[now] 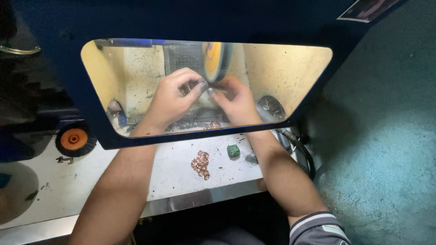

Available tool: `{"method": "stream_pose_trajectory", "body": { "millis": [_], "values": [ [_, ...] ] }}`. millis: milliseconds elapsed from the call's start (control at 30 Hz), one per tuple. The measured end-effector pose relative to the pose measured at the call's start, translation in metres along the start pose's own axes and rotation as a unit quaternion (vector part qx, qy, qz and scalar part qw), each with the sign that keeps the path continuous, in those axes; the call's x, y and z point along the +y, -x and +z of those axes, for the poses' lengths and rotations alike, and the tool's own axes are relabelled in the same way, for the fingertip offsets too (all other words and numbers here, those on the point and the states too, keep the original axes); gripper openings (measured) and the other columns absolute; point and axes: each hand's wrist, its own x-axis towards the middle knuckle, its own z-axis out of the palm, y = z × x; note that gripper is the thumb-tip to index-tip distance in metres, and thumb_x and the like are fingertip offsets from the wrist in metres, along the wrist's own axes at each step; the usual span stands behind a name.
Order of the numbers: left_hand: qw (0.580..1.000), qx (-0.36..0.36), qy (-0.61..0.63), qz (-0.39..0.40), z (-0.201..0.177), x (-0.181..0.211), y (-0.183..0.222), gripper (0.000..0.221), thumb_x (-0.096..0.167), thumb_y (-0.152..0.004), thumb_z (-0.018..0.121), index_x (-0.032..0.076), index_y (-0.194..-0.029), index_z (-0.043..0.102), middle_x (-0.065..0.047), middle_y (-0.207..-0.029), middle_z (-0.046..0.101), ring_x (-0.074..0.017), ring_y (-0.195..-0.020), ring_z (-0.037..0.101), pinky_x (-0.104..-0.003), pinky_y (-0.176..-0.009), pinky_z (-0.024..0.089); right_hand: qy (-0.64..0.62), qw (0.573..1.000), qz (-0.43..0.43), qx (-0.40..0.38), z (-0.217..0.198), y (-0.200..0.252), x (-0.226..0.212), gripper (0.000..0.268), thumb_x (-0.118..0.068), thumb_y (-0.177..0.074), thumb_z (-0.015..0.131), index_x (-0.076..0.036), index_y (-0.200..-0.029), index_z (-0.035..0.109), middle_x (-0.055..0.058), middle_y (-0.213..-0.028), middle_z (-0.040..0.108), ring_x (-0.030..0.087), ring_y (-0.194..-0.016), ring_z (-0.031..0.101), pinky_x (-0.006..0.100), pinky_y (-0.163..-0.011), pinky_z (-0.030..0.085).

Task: Polishing a ring on a motorized wheel and inspecting the progress, occasionally interacting with other small jewelry components on the workbench.

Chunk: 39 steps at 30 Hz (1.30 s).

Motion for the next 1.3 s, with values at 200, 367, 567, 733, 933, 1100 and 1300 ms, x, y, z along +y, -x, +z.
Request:
{"method": "stream_pose_trajectory", "body": {
  "millis": [200,367,567,733,933,1100,1300],
  "values": [
    [0.997,-0.033,-0.014,0.061,-0.004,-0.005,-0.002,0.017,0.0,-0.097,0.066,0.009,-0.105,0.077,-0.006,-0.09,0.07,-0.0186,-0.079,0.063,-0.033,-0.067,0.053,-0.073,0.983,0.117,-0.121,-0.007,0.0,-0.003,0.036,-0.03,-0.101,0.066,-0.001,-0.122,0.068,0.017,-0.107,0.074,0.023,-0.106,0.071,0.045,-0.092,0.059],
    [0.997,-0.025,-0.021,0.069,-0.002,-0.005,-0.002,0.018,-0.001,-0.099,0.066,0.011,-0.107,0.077,-0.006,-0.094,0.069,-0.0197,-0.08,0.063,-0.034,-0.066,0.052,-0.073,0.984,0.127,-0.1,-0.006,0.0,-0.001,0.021,-0.024,-0.099,0.072,-0.005,-0.108,0.073,0.009,-0.095,0.075,0.017,-0.098,0.071,0.038,-0.092,0.057],
    [1.0,0.003,0.017,0.021,-0.001,-0.006,0.0,0.011,0.002,-0.095,0.073,0.009,-0.102,0.076,-0.006,-0.095,0.072,-0.018,-0.08,0.064,-0.034,-0.072,0.055,-0.195,0.964,0.183,-0.001,0.005,0.0,-0.001,0.014,-0.016,-0.096,0.07,-0.003,-0.097,0.068,0.01,-0.086,0.073,0.018,-0.09,0.072,0.032,-0.083,0.061],
    [0.999,0.026,0.031,-0.01,0.01,-0.01,-0.001,0.009,0.004,-0.094,0.075,0.01,-0.101,0.076,-0.005,-0.095,0.074,-0.0185,-0.081,0.068,-0.035,-0.073,0.057,-0.255,0.941,0.221,0.005,0.008,-0.004,0.007,0.01,-0.013,-0.099,0.064,-0.003,-0.1,0.066,0.006,-0.086,0.069,0.017,-0.09,0.069,0.034,-0.085,0.057],
    [0.999,0.046,0.026,-0.01,0.01,-0.007,0.001,0.005,0.007,-0.094,0.076,0.009,-0.099,0.076,-0.004,-0.094,0.074,-0.0168,-0.081,0.068,-0.034,-0.073,0.058,-0.33,0.917,0.222,-0.022,0.008,0.0,-0.006,0.007,-0.013,-0.1,0.065,-0.006,-0.099,0.065,0.002,-0.087,0.067,0.016,-0.093,0.069,0.034,-0.088,0.054],
    [0.998,0.057,0.025,-0.031,0.011,-0.007,0.001,0.004,0.009,-0.094,0.077,0.01,-0.098,0.076,-0.003,-0.093,0.074,-0.017,-0.082,0.068,-0.034,-0.075,0.057,-0.339,0.914,0.222,-0.018,0.011,-0.003,0.005,0.008,-0.014,-0.101,0.066,-0.006,-0.099,0.066,0.003,-0.088,0.068,0.017,-0.095,0.068,0.035,-0.092,0.052],
    [0.998,0.052,0.029,-0.012,0.008,-0.009,0.001,0.004,0.008,-0.095,0.077,0.01,-0.098,0.076,-0.002,-0.092,0.074,-0.0161,-0.081,0.069,-0.032,-0.074,0.057,-0.361,0.908,0.212,-0.025,0.012,0.0,0.0,0.008,-0.014,-0.101,0.066,-0.009,-0.096,0.065,0.002,-0.088,0.068,0.017,-0.097,0.068,0.036,-0.094,0.05]
  ]
}}
